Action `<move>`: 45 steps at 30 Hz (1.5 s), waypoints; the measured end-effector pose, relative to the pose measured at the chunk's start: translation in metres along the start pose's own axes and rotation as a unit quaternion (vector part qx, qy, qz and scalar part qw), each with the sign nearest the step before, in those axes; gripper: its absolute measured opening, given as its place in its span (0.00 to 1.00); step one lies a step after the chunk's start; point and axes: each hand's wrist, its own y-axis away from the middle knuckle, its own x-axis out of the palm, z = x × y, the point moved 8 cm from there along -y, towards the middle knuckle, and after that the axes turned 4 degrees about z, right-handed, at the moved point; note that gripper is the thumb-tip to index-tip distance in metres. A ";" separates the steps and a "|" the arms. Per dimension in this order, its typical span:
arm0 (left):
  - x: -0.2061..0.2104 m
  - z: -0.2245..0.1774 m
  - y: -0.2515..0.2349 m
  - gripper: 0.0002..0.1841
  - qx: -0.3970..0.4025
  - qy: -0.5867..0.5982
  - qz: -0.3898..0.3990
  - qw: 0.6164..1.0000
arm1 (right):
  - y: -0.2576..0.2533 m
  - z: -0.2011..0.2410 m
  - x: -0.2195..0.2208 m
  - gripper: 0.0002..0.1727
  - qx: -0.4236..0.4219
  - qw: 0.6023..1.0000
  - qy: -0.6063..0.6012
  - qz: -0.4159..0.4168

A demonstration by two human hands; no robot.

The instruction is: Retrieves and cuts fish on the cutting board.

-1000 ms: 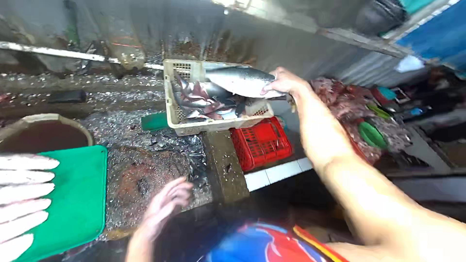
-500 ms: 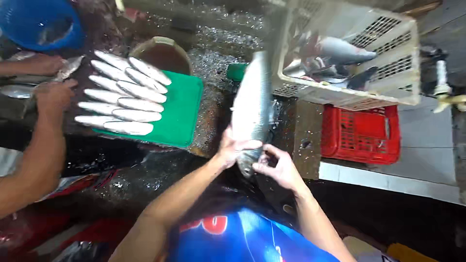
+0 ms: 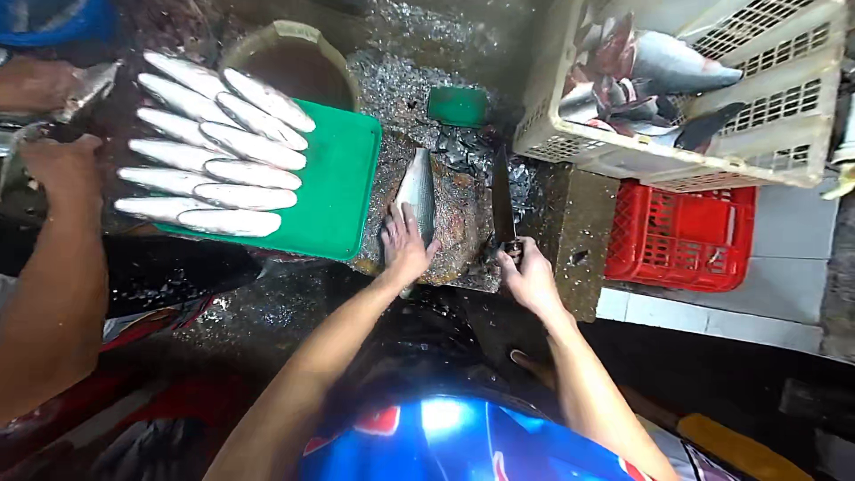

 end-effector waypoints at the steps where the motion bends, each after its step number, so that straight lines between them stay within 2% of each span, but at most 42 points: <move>1: 0.003 -0.008 -0.023 0.61 0.009 -0.030 -0.020 0.999 | 0.013 -0.007 -0.002 0.31 -0.015 1.000 0.005 -0.001; 4: -0.004 -0.036 -0.113 0.52 0.024 -0.063 -0.021 0.998 | 0.051 -0.017 -0.010 0.31 0.036 0.998 0.052 -0.005; 6: -0.022 -0.044 -0.181 0.46 0.026 -0.059 -0.020 0.998 | 0.064 -0.010 -0.016 0.30 0.031 0.997 0.067 -0.019; 7: -0.036 -0.041 -0.207 0.43 0.022 -0.044 -0.040 0.998 | 0.067 -0.002 -0.019 0.30 0.011 0.997 0.074 -0.027; 8: -0.058 -0.035 -0.222 0.39 0.021 -0.017 -0.092 0.995 | 0.066 0.007 -0.021 0.31 0.000 0.996 0.081 -0.025; 10: -0.095 -0.016 -0.200 0.33 -0.012 0.031 -0.197 0.980 | 0.054 0.035 -0.027 0.30 -0.002 0.993 0.116 0.003; 11: -0.103 -0.007 -0.178 0.32 -0.036 0.053 -0.197 0.978 | 0.042 0.053 -0.028 0.29 -0.006 0.990 0.140 0.019; 12: -0.092 0.001 -0.154 0.32 -0.056 0.069 -0.149 0.985 | 0.029 0.069 -0.028 0.28 -0.011 0.986 0.164 0.034; 14: -0.043 0.012 -0.120 0.32 -0.069 0.082 -0.032 0.994 | -0.001 0.090 -0.021 0.26 -0.015 0.974 0.213 0.075; 15: -0.024 0.015 -0.112 0.32 -0.069 0.072 -0.010 0.995 | -0.016 0.095 -0.016 0.25 -0.013 0.967 0.237 0.094; 18: -0.008 0.017 -0.111 0.30 -0.074 0.033 -0.037 0.996 | -0.044 0.105 -0.001 0.25 -0.015 0.949 0.293 0.120; 23: -0.010 0.014 -0.113 0.29 -0.078 0.010 -0.048 0.996 | -0.050 0.110 0.009 0.25 0.047 0.924 0.344 0.163; 25: -0.007 0.013 -0.111 0.30 -0.081 0.004 -0.030 0.996 | -0.060 0.113 0.023 0.28 0.071 0.929 0.326 0.160; 28: -0.005 0.014 -0.117 0.30 -0.082 0.005 -0.017 0.996 | -0.116 0.101 0.072 0.32 0.010 0.967 0.242 0.080; 30: -0.008 0.012 -0.117 0.28 -0.091 0.004 -0.034 0.995 | -0.138 0.097 0.081 0.33 0.006 0.972 0.227 0.063; 34: -0.004 0.008 -0.103 0.28 -0.093 0.004 -0.035 0.995 | -0.101 0.117 0.051 0.30 0.026 0.958 0.258 0.120; 35: -0.005 0.010 -0.105 0.28 -0.091 0.004 -0.040 0.995 | -0.103 0.115 0.053 0.31 0.033 0.957 0.261 0.124; 38: -0.006 0.005 -0.115 0.27 -0.090 -0.002 -0.051 0.995 | -0.147 0.103 0.080 0.34 0.022 0.971 0.219 0.090; 41: -0.002 0.006 -0.098 0.26 -0.108 -0.007 -0.045 0.993 | -0.118 0.102 0.069 0.30 -0.012 0.968 0.225 0.113; 43: -0.008 0.008 -0.104 0.26 -0.102 -0.006 -0.063 0.993 | -0.100 0.085 0.064 0.31 -0.021 0.967 0.235 0.099; 45: -0.010 0.009 -0.113 0.27 -0.101 -0.002 -0.072 0.992 | -0.113 0.057 0.084 0.35 -0.002 0.974 0.211 0.084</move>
